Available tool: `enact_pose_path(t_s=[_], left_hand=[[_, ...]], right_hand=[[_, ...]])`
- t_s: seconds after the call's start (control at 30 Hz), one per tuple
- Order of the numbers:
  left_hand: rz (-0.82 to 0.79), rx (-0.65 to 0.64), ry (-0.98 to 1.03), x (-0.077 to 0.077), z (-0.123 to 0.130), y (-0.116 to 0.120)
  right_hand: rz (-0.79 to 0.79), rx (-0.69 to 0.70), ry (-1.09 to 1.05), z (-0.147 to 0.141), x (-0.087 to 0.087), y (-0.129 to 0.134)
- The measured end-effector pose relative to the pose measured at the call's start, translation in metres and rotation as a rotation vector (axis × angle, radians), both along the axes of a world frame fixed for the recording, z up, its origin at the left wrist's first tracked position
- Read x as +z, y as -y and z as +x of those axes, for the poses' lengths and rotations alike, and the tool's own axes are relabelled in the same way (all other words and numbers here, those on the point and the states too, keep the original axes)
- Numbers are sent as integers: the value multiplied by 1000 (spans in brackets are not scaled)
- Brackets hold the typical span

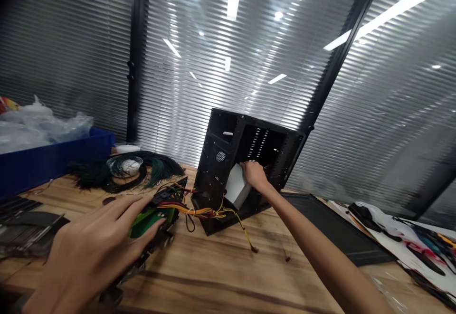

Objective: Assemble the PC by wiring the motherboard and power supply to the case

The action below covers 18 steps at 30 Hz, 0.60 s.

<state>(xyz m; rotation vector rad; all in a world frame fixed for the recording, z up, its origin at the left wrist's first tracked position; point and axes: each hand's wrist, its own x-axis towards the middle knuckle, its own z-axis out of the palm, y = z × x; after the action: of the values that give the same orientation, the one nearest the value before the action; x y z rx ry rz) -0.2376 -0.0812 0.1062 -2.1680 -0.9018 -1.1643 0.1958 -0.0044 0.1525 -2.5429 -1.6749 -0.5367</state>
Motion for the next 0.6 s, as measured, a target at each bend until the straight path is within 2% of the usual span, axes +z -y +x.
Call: enact_pose_path(t_s=[0.17, 0.37, 0.47, 0.6], left_hand=[[-17, 30, 5, -4, -3, -4], [-17, 12, 27, -5, -6, -9], [-39, 39, 23, -4, -5, -8], [-56, 43, 20, -4, -4, -8]], right_hand=[[-5, -35, 91, -10, 1, 5], [79, 85, 290, -30, -9, 45], [77, 28, 323, -15, -23, 72], [2, -78, 290, 17, -51, 107]])
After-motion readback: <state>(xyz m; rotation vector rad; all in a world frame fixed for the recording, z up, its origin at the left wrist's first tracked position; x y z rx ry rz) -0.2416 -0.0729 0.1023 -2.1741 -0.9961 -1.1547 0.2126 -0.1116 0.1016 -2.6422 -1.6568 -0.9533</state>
